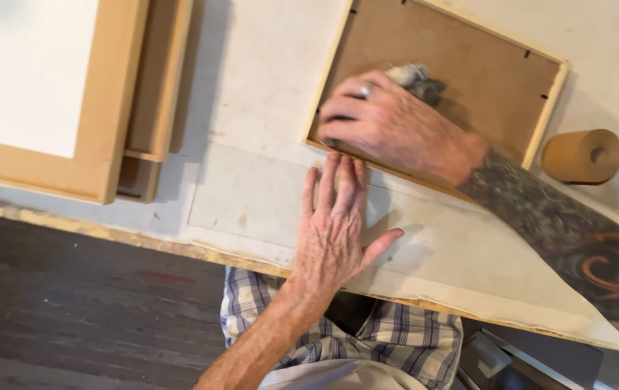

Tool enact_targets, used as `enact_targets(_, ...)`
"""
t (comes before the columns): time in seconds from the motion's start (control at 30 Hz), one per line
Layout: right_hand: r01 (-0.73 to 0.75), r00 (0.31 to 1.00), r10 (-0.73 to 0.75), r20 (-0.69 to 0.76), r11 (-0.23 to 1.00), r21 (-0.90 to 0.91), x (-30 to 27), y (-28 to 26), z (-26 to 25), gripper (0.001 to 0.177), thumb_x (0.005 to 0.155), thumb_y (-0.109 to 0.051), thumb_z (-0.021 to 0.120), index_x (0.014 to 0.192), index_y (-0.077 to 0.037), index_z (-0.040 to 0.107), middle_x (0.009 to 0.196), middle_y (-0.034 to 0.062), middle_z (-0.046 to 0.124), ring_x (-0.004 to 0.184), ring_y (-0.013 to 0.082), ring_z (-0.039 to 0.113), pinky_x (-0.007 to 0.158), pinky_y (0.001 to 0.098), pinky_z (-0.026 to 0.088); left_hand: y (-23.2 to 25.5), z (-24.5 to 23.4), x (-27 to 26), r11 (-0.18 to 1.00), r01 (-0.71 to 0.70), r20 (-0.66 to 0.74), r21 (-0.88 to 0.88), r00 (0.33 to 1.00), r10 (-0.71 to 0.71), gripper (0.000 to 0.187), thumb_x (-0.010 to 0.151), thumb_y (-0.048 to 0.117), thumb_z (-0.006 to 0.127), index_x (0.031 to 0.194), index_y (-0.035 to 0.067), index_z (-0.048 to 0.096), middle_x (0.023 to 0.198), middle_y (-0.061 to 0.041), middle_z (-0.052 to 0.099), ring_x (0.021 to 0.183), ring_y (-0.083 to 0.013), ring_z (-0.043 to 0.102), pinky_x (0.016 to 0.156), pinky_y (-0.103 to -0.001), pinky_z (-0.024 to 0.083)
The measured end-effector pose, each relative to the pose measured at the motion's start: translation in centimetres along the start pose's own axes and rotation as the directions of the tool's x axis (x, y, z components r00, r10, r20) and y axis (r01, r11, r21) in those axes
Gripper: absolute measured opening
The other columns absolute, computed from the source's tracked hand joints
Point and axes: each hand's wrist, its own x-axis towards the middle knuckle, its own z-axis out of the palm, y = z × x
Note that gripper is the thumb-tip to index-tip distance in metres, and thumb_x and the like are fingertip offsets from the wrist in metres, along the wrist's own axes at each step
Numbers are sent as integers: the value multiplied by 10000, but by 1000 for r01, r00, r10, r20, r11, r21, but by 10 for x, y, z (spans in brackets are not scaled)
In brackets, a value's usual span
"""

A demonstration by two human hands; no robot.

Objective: Applying adhesive tape to the interior edges of wooden frames using a brush and utility knife

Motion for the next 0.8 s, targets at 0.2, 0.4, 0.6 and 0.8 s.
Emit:
enact_targets(0.2, 34, 994, -39, -103, 998, -46, 15, -1, 3, 74, 1023, -99, 712, 1095, -115, 722, 1162, 51, 678, 1116, 252, 614, 957, 406, 478, -1, -3, -2, 1000, 1, -8, 15, 1000, 0, 1093, 915, 846, 372, 1577, -22, 345, 1578, -187, 401, 1526, -337, 314, 1271, -519, 247)
enact_targets(0.4, -68, 995, 63, 76, 996, 66, -36, -7, -13, 227, 990, -98, 639, 1202, -129, 713, 1228, 79, 697, 1173, 287, 609, 1017, 454, 475, -6, 0, -3, 1000, -8, -14, 1, 1000, 8, 1033, 947, 810, 376, 1593, 6, 320, 1608, -162, 393, 1543, -299, 298, 1284, -547, 196)
enact_targets(0.6, -204, 911, 233, 339, 972, -119, -195, -13, -29, 405, 841, -163, 718, 1241, -214, 684, 1285, 13, 683, 1204, 237, 611, 1033, 426, 500, -10, 3, -5, 994, -25, -37, -104, 999, 21, 989, 972, 757, 375, 1583, -20, 344, 1614, -190, 391, 1541, -319, 291, 1281, -551, 178)
enact_targets(0.8, -386, 664, 519, 537, 854, -348, -197, -40, -70, 362, 878, -108, 684, 1208, -256, 691, 1190, -48, 720, 1049, 161, 650, 810, 338, 512, -8, 20, -8, 999, -1, 20, -47, 1000, 2, 986, 998, 774, 190, 1615, 7, 251, 1674, -192, 302, 1582, -300, 188, 1284, -546, 58)
